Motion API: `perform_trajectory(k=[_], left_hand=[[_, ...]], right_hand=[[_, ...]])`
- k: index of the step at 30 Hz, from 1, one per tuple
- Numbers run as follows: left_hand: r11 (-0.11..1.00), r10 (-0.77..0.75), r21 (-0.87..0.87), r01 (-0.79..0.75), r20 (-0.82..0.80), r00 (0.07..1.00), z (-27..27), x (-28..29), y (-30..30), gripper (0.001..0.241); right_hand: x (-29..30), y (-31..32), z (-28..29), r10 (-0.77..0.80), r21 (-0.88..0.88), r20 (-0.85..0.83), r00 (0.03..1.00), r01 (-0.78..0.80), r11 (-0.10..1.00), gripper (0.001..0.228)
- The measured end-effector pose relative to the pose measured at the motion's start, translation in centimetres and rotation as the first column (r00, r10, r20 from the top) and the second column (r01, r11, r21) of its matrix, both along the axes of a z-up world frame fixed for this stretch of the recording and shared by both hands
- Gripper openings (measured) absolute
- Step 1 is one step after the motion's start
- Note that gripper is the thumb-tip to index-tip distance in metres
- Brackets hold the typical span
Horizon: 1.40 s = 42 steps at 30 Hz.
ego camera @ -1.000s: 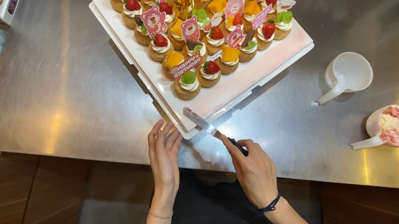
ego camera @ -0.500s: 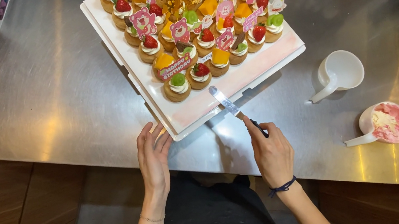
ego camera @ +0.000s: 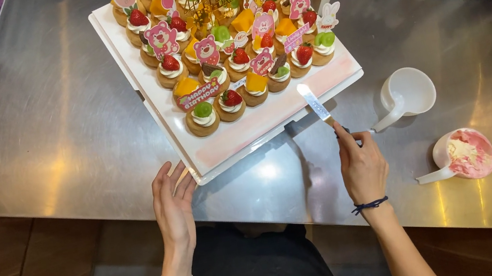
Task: Wiping a small palette knife clean with a cloth and washing it under a faucet in a sink.
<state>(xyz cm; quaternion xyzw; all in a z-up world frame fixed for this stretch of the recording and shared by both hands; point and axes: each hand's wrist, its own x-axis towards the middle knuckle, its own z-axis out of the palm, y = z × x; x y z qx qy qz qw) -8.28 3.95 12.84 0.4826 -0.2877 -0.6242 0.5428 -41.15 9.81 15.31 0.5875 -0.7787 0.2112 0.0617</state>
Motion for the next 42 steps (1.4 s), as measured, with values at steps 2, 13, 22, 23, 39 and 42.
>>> perform_trajectory(k=[2,13,22,23,39,42], left_hand=[[1.0,-0.005,-0.005,0.005,0.021,1.0,0.1,0.1,0.0,0.053],[1.0,0.008,0.006,-0.009,0.069,0.998,0.2,0.5,-0.6,0.054],[1.0,0.021,0.005,-0.022,0.066,0.998,0.1,0.5,-0.6,0.052],[1.0,0.02,-0.003,-0.02,0.06,0.998,0.0,0.5,-0.6,0.052],[1.0,-0.02,0.007,0.019,0.097,0.995,-0.1,-0.1,0.0,0.051],[1.0,-0.019,0.022,0.018,0.053,0.998,0.1,-0.3,0.2,0.05]], right_hand=[[-1.1,-0.3,-0.1,-0.015,-0.011,0.007,1.0,0.015,1.0,0.035],[-10.0,-1.6,-0.8,-0.127,-0.046,0.138,0.982,0.135,0.99,0.03],[-10.4,-2.4,-0.4,-0.077,0.038,0.186,0.979,0.072,0.997,0.031],[-10.2,-2.4,-0.4,-0.069,0.035,0.176,0.982,0.064,0.997,0.031],[-3.9,-1.2,1.2,0.046,0.041,0.228,0.972,-0.056,0.998,0.032],[-2.3,-0.8,1.9,0.071,0.052,0.221,0.973,-0.084,0.995,0.032]])
